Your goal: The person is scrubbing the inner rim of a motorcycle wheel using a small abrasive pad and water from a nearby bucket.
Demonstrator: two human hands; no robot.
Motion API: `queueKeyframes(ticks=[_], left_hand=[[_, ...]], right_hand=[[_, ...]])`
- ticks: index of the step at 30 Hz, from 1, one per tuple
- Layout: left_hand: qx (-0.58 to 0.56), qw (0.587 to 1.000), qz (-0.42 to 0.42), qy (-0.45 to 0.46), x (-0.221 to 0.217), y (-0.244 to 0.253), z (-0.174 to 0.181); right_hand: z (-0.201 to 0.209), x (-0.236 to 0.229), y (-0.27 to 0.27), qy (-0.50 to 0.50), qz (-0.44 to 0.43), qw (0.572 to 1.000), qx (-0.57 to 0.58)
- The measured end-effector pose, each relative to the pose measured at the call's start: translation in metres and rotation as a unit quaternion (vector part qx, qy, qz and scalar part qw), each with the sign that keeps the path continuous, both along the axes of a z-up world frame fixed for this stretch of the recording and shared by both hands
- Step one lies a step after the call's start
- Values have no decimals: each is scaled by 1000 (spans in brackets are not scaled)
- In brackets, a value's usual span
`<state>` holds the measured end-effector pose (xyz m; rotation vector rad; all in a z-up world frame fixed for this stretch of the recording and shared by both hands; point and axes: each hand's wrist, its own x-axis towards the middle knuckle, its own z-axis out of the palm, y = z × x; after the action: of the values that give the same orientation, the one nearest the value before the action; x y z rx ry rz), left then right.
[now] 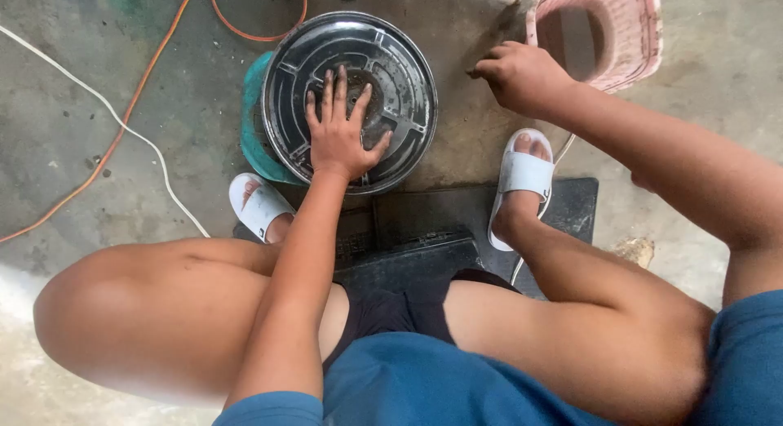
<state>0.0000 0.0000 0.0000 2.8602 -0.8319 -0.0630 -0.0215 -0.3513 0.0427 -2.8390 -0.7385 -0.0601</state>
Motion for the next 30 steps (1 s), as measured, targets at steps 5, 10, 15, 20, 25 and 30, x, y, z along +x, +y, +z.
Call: queueKeyframes(ticks=[5, 10, 15, 20, 25, 30], left_hand=[[-23, 1000, -7, 1, 0, 1, 4], [-26, 999, -17, -5, 4, 5, 2], [-41, 999, -23, -2, 1, 5, 2], [-39, 999, -28, -2, 0, 7, 2], [-37, 999, -38, 6, -1, 12, 6], [-13, 997, -60, 46, -11, 26, 8]], right_hand=[[-16, -17, 38, -42, -6, 998, 52], [-62, -81, 146, -115, 17, 990, 79], [-109, -127, 183, -65, -44, 984, 162], [-104, -103, 156, -30, -122, 962, 244], [-92, -126, 195, -23, -143, 963, 229], [-46, -146, 209, 138, -316, 917, 199]])
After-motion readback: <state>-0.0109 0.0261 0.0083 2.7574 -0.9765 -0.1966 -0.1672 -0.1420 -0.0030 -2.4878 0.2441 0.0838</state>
